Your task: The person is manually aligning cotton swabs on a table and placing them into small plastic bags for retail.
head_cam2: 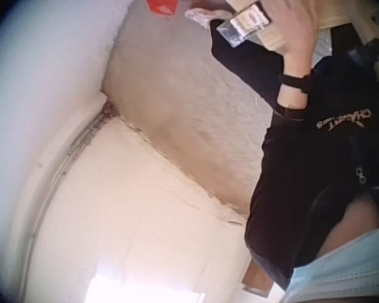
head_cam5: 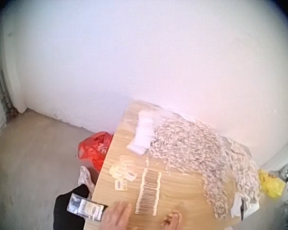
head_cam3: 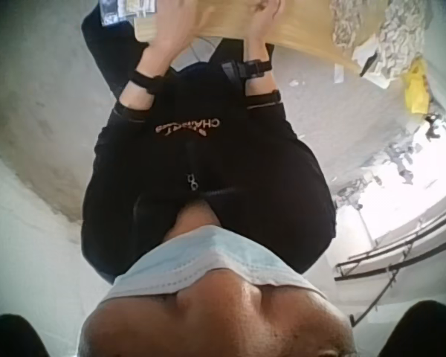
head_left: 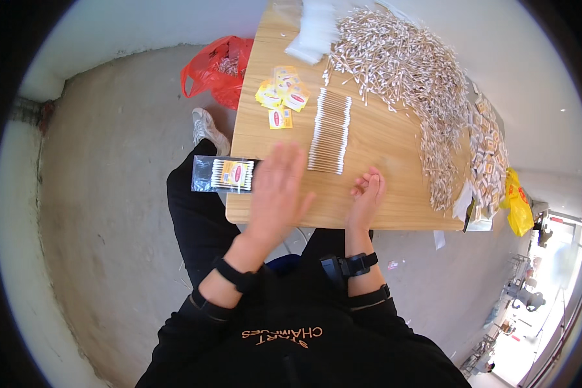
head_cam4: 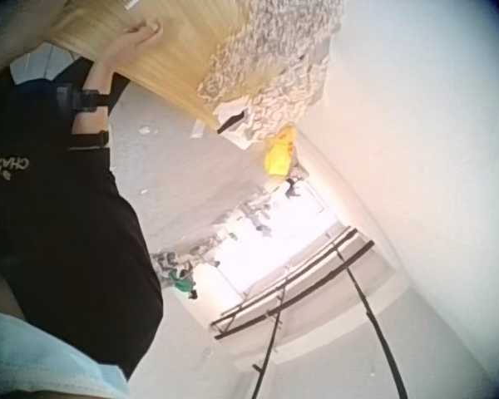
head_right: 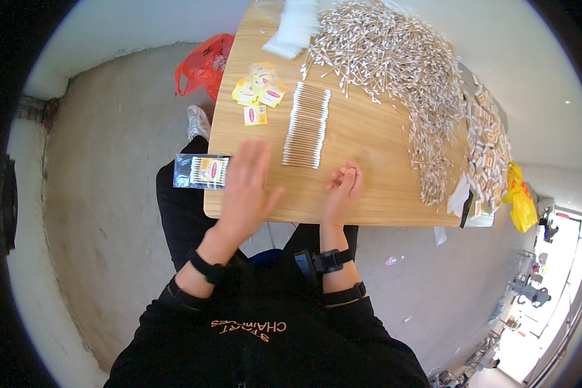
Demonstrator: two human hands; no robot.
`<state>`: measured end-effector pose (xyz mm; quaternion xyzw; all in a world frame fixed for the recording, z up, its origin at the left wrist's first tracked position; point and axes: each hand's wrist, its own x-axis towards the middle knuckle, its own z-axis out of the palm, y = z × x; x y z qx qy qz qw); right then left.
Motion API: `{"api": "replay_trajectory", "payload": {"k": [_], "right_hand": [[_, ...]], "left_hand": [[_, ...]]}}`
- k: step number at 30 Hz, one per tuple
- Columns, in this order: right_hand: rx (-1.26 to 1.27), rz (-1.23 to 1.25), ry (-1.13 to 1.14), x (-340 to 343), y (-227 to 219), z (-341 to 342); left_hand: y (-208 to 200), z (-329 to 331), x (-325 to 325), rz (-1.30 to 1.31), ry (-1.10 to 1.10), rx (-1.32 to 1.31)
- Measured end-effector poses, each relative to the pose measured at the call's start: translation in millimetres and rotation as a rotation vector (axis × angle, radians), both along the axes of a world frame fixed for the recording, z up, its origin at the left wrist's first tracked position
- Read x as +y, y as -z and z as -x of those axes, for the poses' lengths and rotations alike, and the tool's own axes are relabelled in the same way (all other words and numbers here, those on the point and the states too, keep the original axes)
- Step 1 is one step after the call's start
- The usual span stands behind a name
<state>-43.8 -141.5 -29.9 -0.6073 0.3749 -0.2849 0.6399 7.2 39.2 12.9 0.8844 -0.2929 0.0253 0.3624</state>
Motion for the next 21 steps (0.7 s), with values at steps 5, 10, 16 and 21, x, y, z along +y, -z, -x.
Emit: {"api": "replay_trajectory", "payload": {"k": [5,10,16,21], "right_hand": [[-0.006,-0.141,0.027,-1.2,-3.2,7.4],[-0.072,-0.184,0.024,-7.1,0.5,9.3],[-0.092,-0.223,0.037,-8.6,-2.6,7.3],[-0.103,-0.236,0.017,-7.9,-2.8,8.1]], "left_hand": [[19.7,8.1,-53.4,-0.155,0.096,-0.02],[43.4,10.3,-60.7,-0.4,0.067,-0.122],[29.3,8.4,-62.6,-0.336,0.089,-0.056],[32.3,10.0,-62.6,-0.37,0.093,-0.086]]}}
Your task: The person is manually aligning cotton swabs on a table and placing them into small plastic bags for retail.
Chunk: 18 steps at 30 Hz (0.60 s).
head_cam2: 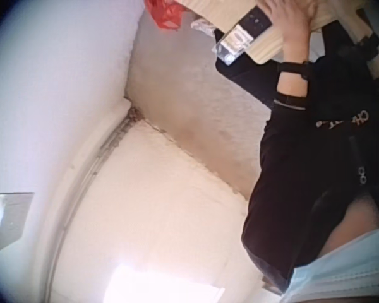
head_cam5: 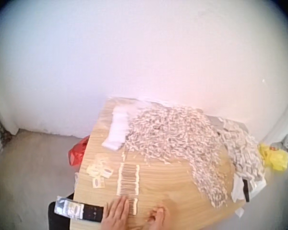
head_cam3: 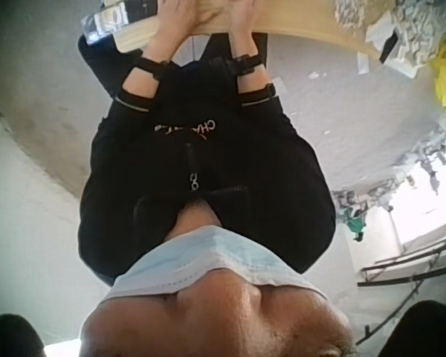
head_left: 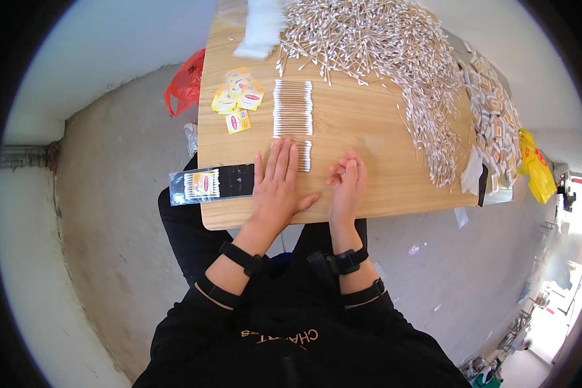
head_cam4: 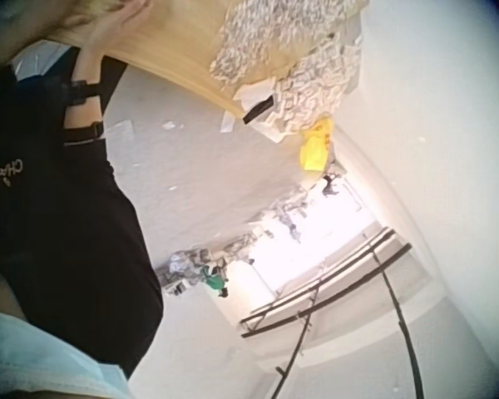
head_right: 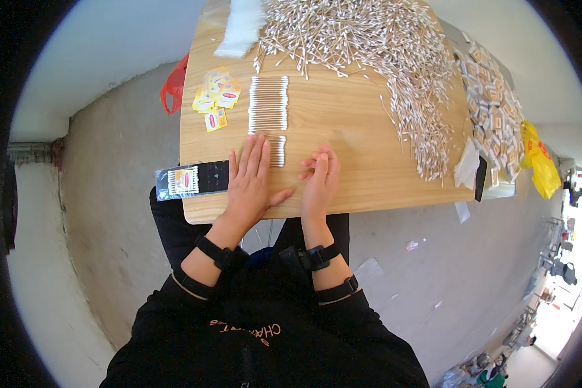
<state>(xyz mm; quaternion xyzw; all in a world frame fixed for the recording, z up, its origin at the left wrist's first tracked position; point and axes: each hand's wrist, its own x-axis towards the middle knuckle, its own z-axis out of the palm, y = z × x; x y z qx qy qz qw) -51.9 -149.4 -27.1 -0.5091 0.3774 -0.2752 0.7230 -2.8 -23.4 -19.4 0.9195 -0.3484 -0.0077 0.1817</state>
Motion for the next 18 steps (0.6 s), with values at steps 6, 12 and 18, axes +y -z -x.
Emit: {"api": "replay_trajectory", "payload": {"k": [6,12,18], "right_hand": [[-0.033,-0.025,-0.002,-0.3,3.5,-0.6],[0.18,0.688,-0.343,-18.9,-11.6,-33.0],[0.45,0.772,-0.569,-31.8,-9.8,-64.4]], "left_hand": [[2.7,4.4,3.6,0.057,0.017,-0.026],[-0.9,7.2,4.2,-0.012,0.0,0.007],[-1.7,11.4,4.5,-0.043,0.008,0.015]]}}
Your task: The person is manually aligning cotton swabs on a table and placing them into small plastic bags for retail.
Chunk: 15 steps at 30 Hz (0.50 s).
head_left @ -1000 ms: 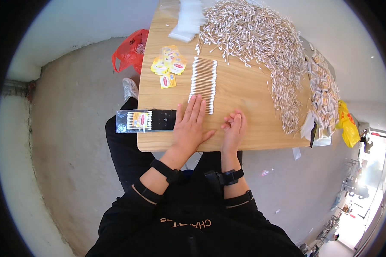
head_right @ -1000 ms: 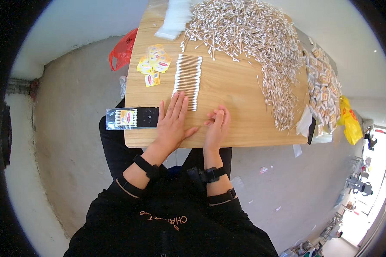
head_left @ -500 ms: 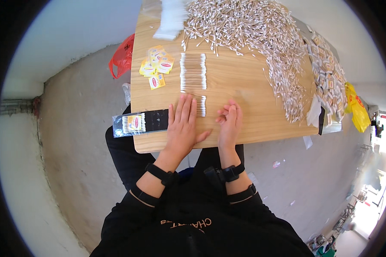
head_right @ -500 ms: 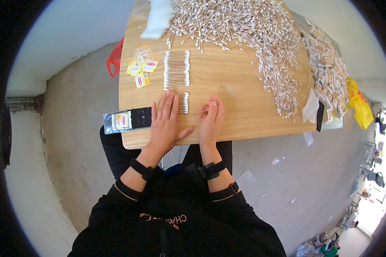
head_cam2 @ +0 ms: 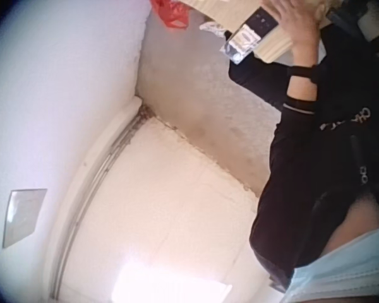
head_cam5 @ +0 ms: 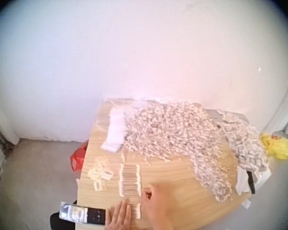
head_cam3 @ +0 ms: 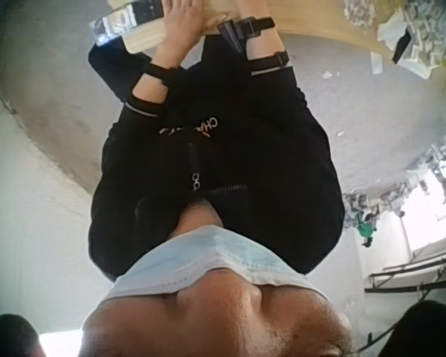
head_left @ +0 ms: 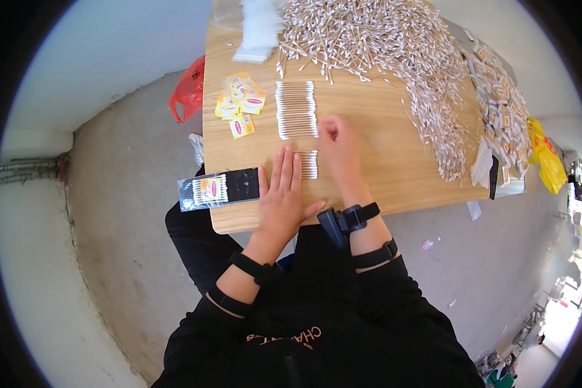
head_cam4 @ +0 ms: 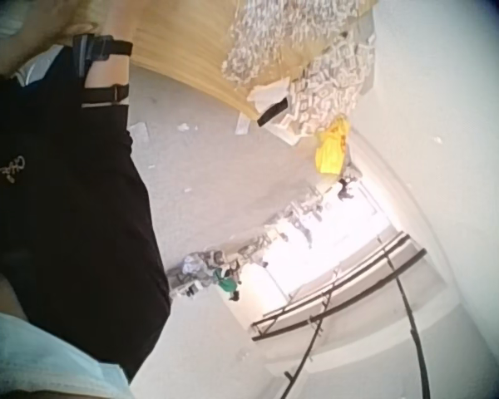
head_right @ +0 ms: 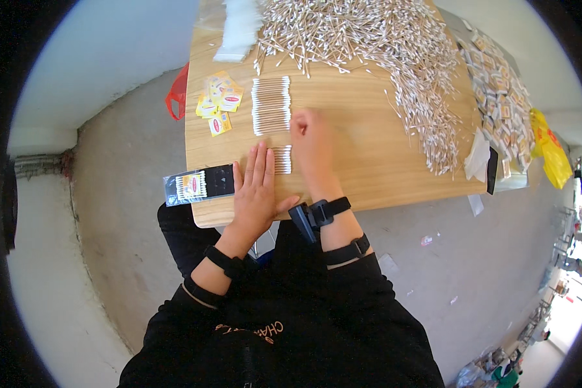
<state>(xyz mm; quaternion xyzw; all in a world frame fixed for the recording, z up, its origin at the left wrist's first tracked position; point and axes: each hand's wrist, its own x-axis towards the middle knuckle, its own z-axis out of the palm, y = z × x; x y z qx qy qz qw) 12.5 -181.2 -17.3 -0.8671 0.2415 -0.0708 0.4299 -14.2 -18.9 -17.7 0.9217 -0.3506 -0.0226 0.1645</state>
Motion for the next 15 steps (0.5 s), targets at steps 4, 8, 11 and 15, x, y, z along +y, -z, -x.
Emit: {"api": "replay_trajectory", "payload": {"k": [4,8,11,15], "right_hand": [[-0.416,-0.411,0.234,15.2,9.8,14.7],[-0.557,-0.628,0.18,45.8,14.7,34.7],[-0.582,-0.686,0.119,57.9,21.0,31.3],[-0.519,-0.642,0.0,61.8,26.9,32.0]], "left_hand": [[5.2,1.7,3.4,0.045,-0.014,0.014],[-4.6,-0.5,4.0,0.071,-0.101,0.015],[-0.5,-3.3,5.7,0.032,-0.038,0.045],[4.8,-3.2,13.3,0.03,-0.04,0.009]]}}
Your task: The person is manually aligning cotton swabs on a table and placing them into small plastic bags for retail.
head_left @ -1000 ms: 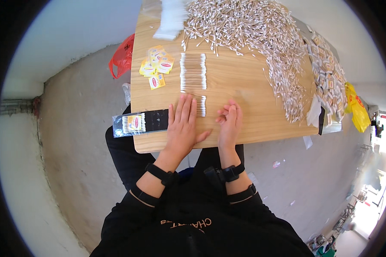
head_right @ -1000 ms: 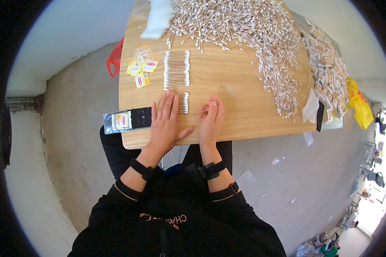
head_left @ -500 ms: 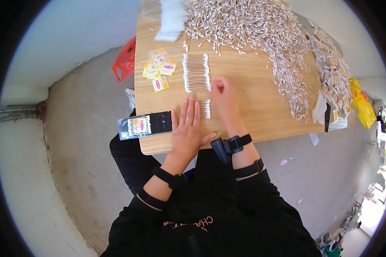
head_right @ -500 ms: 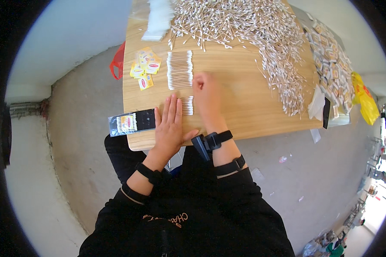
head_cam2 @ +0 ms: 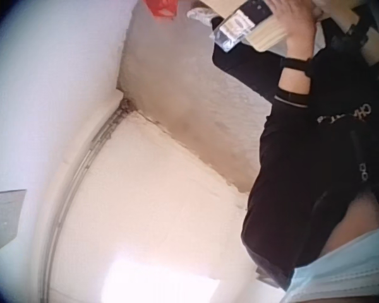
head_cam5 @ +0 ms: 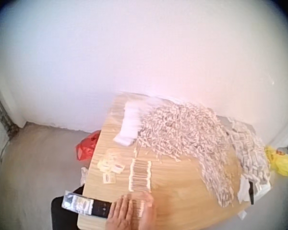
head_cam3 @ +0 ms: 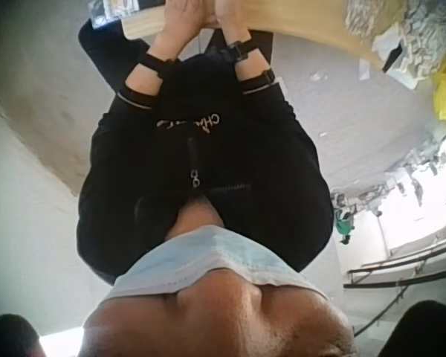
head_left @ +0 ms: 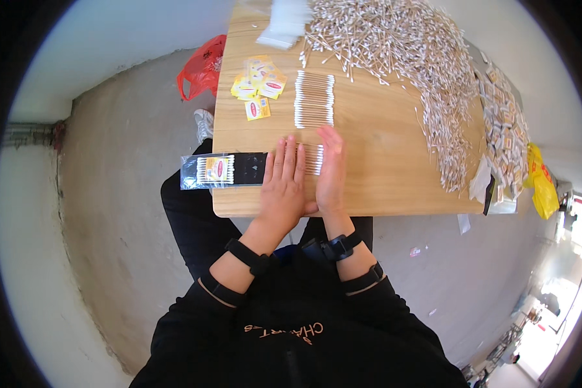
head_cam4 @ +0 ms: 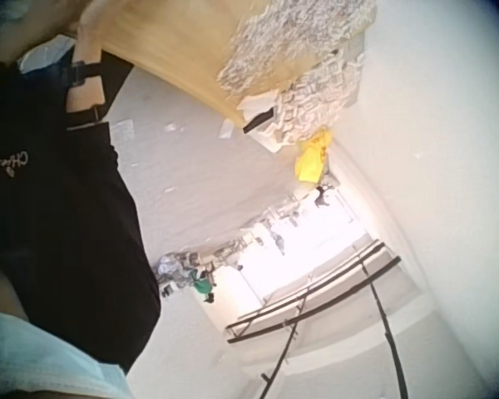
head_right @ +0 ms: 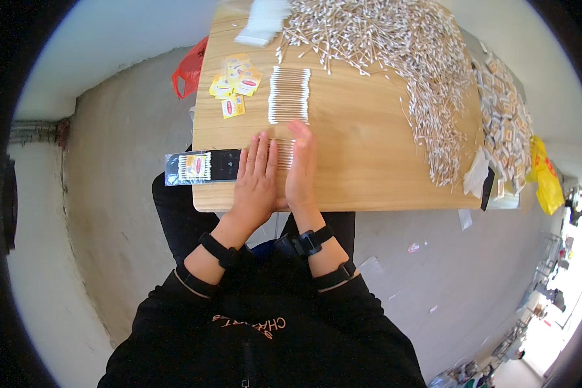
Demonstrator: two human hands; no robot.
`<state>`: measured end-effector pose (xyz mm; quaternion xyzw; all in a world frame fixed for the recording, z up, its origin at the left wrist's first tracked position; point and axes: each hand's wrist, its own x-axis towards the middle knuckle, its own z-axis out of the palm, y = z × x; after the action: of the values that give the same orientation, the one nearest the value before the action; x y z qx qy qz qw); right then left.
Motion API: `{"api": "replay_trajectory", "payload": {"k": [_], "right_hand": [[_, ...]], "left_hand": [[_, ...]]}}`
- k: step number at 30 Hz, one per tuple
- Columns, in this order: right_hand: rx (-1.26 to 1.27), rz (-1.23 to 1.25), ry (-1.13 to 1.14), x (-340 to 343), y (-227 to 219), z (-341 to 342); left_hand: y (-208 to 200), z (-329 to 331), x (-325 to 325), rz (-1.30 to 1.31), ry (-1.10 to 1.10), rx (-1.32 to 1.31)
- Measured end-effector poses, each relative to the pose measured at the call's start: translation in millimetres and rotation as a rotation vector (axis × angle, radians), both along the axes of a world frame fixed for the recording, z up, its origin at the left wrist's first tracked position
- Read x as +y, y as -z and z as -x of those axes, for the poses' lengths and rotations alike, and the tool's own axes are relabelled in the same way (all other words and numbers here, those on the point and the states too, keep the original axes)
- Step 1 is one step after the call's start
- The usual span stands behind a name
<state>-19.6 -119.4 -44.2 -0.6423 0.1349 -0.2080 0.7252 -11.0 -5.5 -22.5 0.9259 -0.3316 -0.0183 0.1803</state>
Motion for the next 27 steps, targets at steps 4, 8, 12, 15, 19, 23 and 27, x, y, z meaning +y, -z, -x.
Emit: {"api": "replay_trajectory", "payload": {"k": [4,8,12,15,19,23,27], "right_hand": [[-0.039,-0.126,0.082,2.3,2.6,-1.1],[-0.039,-0.134,0.144,7.4,-3.1,-3.4],[-0.058,-0.14,0.075,3.9,6.3,-4.4],[-0.025,-0.109,0.028,11.3,6.4,-2.2],[0.019,-0.134,0.016,25.1,4.9,-5.0],[0.073,0.003,-0.024,55.5,-2.3,-10.2],[0.105,0.243,-0.021,77.8,-9.5,-18.2]], "left_hand": [[-2.2,5.3,6.4,-0.02,0.004,0.041],[-11.5,4.8,9.8,-0.002,-0.021,0.05],[-6.3,6.6,9.6,-0.013,-0.041,0.019],[-9.4,6.5,14.5,0.049,-0.033,0.108],[-6.1,5.7,25.5,-0.069,-0.041,0.043],[-0.1,1.3,44.8,-0.234,-0.089,-0.121],[-7.9,-2.2,67.1,-0.115,-0.138,-0.054]]}}
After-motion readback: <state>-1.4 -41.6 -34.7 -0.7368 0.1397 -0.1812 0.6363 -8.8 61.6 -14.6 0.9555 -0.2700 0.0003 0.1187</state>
